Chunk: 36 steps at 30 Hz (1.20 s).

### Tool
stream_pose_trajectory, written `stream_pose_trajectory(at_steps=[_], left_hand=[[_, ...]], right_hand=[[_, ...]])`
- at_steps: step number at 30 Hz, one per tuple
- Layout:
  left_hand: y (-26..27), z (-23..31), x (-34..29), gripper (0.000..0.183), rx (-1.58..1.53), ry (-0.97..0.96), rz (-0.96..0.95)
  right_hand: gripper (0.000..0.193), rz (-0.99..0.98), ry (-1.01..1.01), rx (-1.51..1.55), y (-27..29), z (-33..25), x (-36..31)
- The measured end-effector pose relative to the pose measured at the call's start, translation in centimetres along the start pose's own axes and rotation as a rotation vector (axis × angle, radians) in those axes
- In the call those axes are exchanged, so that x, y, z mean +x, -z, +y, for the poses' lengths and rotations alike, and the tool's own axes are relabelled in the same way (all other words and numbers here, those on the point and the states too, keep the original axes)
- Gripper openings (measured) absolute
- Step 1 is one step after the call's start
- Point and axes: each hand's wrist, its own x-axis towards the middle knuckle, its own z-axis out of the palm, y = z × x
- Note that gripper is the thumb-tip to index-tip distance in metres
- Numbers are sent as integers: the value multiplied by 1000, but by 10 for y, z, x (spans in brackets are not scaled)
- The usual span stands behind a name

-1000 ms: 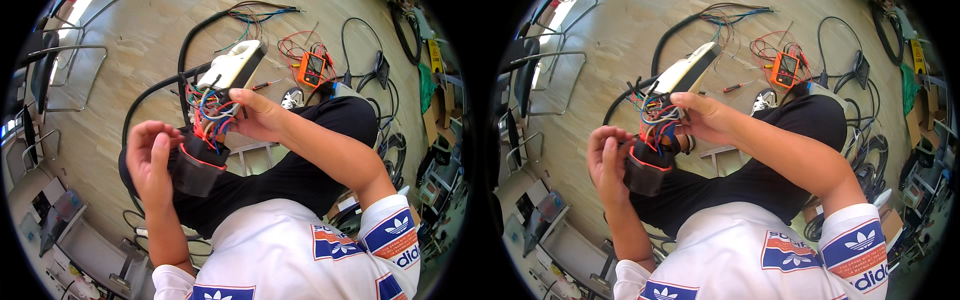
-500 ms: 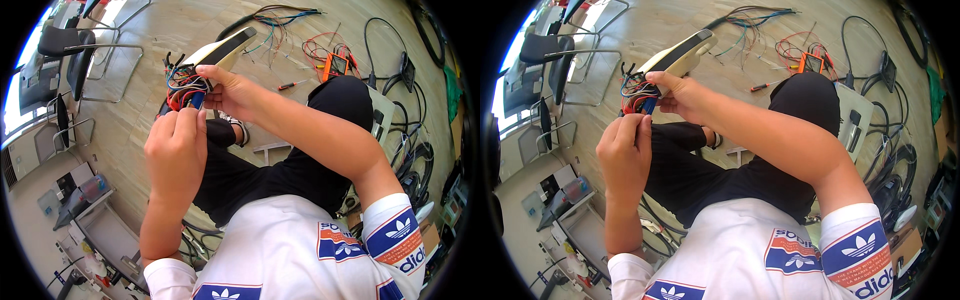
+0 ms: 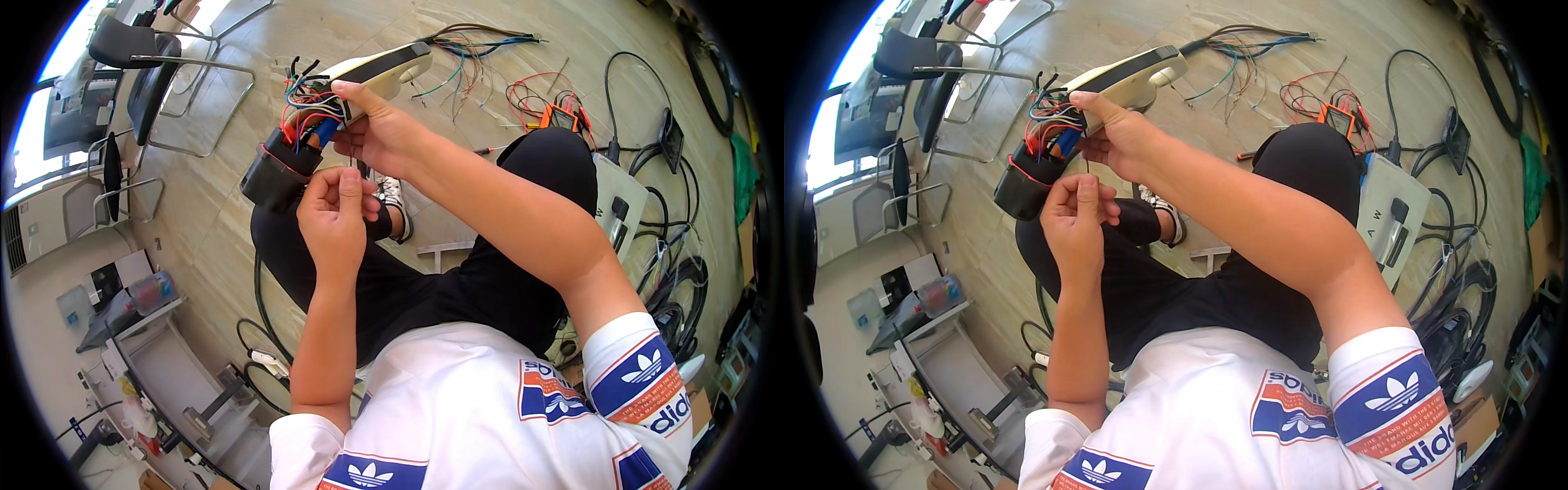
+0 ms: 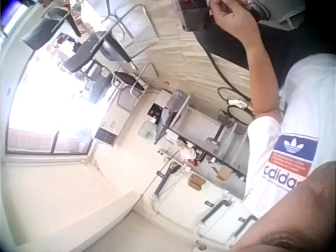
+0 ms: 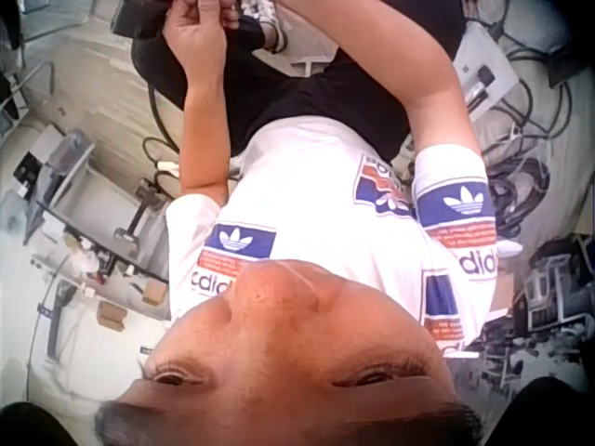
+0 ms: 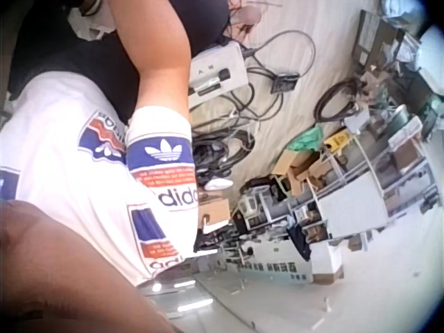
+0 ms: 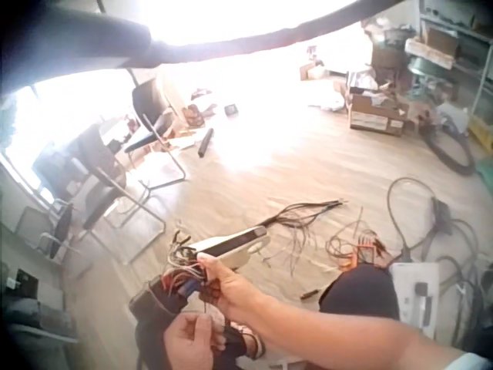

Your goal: The person manipulates an EV charging connector and its internal wiring by hand, checking cable connections and using a multimeter to test terminals.

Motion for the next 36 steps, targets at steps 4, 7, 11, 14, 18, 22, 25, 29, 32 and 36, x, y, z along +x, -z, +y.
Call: stream_pose_trajectory(at_steps=[4,7,11,14,18,22,25,29,32,36], left_hand=[[11,-50,12,12,-449,91,95],[24,-58,31,20,-251,-119,121],[45,-59,54,32,-370,-291,26],[40,-50,65,47,-588,-377,-166],[33,-30,82,58,-766,-534,-266],[44,-7,88,59,-837,-608,-392],[62,20,88,60,-812,-712,-369],[95,55,83,57,-931,-692,-351],[136,75,73,57,-964,-696,-392],[134,102,59,49,-881,-722,-460]], right_hand=[[48,25,0,-13,-3,-3,-1],[44,48,1,-13,-9,-6,-5],[41,26,-29,-16,-23,-10,-10],[47,27,3,28,-32,-14,-9],[50,-9,-2,21,-54,-18,-16],[56,-20,7,15,-85,-21,-31],[62,-91,-48,-114,-114,-29,-42],[65,-111,-185,-743,-128,-46,-40],[31,162,859,-2007,-133,-52,-55],[35,116,1502,-1822,-101,-69,-42]])
